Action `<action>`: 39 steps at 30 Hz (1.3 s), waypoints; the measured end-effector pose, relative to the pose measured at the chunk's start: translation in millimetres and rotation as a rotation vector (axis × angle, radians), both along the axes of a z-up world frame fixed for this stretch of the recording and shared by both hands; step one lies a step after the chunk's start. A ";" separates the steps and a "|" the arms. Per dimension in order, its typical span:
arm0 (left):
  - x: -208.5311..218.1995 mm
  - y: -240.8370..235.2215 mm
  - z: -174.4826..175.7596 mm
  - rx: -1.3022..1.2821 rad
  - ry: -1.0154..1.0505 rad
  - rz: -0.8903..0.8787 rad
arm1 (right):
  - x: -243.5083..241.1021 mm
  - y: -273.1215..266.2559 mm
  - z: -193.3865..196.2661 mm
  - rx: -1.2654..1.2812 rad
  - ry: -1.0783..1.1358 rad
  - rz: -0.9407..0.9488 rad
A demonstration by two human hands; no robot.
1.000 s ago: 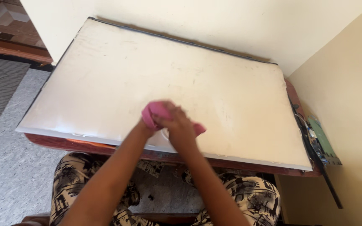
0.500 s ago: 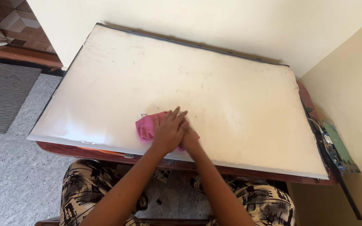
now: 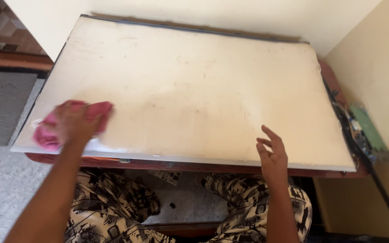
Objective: The person wipes a white table surface with a pink cloth, then uses an orange brush to clean the edges and corners. The person repeatedly wipes different sections of the table and uses the brush to remove debris from the perimeter.
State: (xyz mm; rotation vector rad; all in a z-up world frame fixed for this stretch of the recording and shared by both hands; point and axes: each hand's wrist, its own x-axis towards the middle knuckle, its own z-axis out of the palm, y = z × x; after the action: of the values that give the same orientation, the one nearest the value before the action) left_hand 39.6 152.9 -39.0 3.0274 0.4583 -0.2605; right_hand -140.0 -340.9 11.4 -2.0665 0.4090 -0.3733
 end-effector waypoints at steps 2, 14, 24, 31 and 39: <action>6.4 7.8 -17.4 0.098 -0.059 -0.019 | 1.8 -1.0 0.5 0.032 -0.053 0.000; -28.0 -260.2 -47.0 -0.301 -0.082 -0.574 | 9.4 6.2 -7.2 0.011 -0.080 0.121; -34.0 -353.6 -15.5 -0.215 -0.493 -0.832 | 19.1 -4.6 -13.8 -0.039 -0.044 -0.003; 34.1 -151.7 39.2 -0.146 0.072 -0.016 | 28.7 -5.6 -6.9 -0.075 -0.026 -0.017; 25.9 -6.1 6.5 0.166 -0.051 0.014 | 28.5 8.2 -8.2 -0.074 0.002 0.060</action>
State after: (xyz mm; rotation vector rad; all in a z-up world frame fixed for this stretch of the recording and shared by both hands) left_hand 65.5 146.9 -32.5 3.1814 0.5225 -0.1513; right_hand -111.5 -332.7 3.2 -2.1459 0.3377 -0.3553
